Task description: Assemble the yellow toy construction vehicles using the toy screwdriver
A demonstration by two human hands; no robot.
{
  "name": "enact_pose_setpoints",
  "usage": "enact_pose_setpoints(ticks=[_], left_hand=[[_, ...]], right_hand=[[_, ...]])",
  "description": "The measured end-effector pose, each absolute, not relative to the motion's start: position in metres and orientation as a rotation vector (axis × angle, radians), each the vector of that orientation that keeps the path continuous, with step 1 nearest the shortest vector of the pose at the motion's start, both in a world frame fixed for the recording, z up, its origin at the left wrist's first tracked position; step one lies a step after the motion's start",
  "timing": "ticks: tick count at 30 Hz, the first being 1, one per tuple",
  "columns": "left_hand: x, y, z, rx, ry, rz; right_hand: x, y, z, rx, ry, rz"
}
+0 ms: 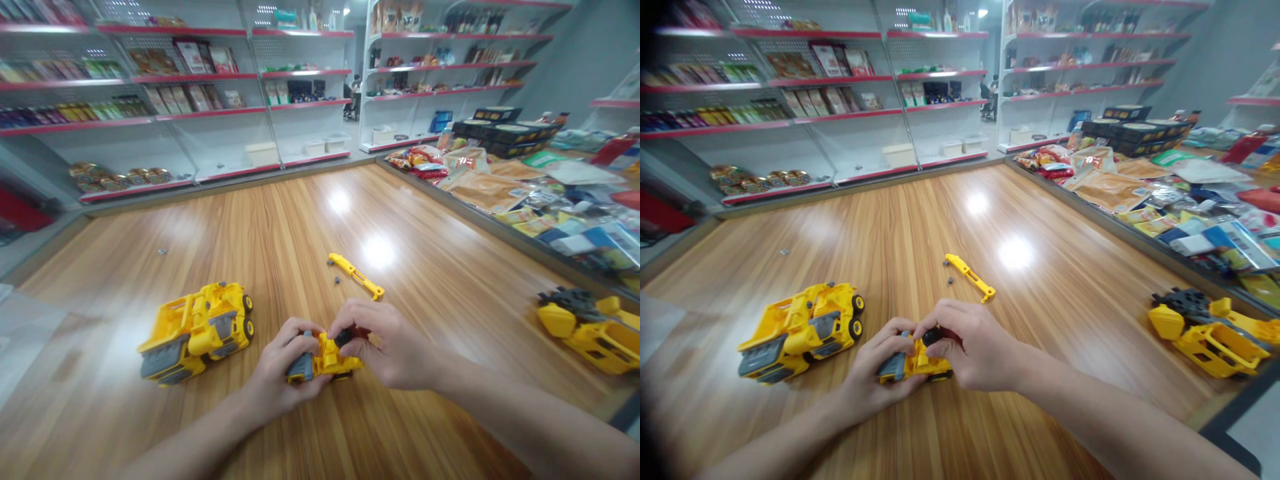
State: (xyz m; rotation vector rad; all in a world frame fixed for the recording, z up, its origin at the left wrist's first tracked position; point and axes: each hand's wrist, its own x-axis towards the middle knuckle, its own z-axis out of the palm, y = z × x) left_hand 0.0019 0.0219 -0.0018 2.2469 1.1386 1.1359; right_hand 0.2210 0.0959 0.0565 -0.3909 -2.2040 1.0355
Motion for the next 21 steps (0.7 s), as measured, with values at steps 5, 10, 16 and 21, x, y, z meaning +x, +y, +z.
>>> enact_pose_setpoints(ticks=[5, 10, 16, 21], left_hand=[[0.002, 0.0238, 0.0011, 2.257, 1.137, 1.139], [-0.0008, 0.0236, 0.001, 2.254, 1.115, 1.135], [-0.0039, 0.0222, -0.0014, 2.215, 1.167, 1.186], [-0.0046, 0.0198, -0.0021, 2.164, 1.291, 1.224]], right_hand=[[0.2231, 0.0974, 0.0565, -0.397, -2.211, 1.043], [0.2226, 0.0984, 0.0567, -0.362, -2.229, 1.027], [0.2222, 0.099, 0.0548, -0.431, -2.19, 1.066], [0.2203, 0.0989, 0.0596, -0.508, -2.036, 1.148]])
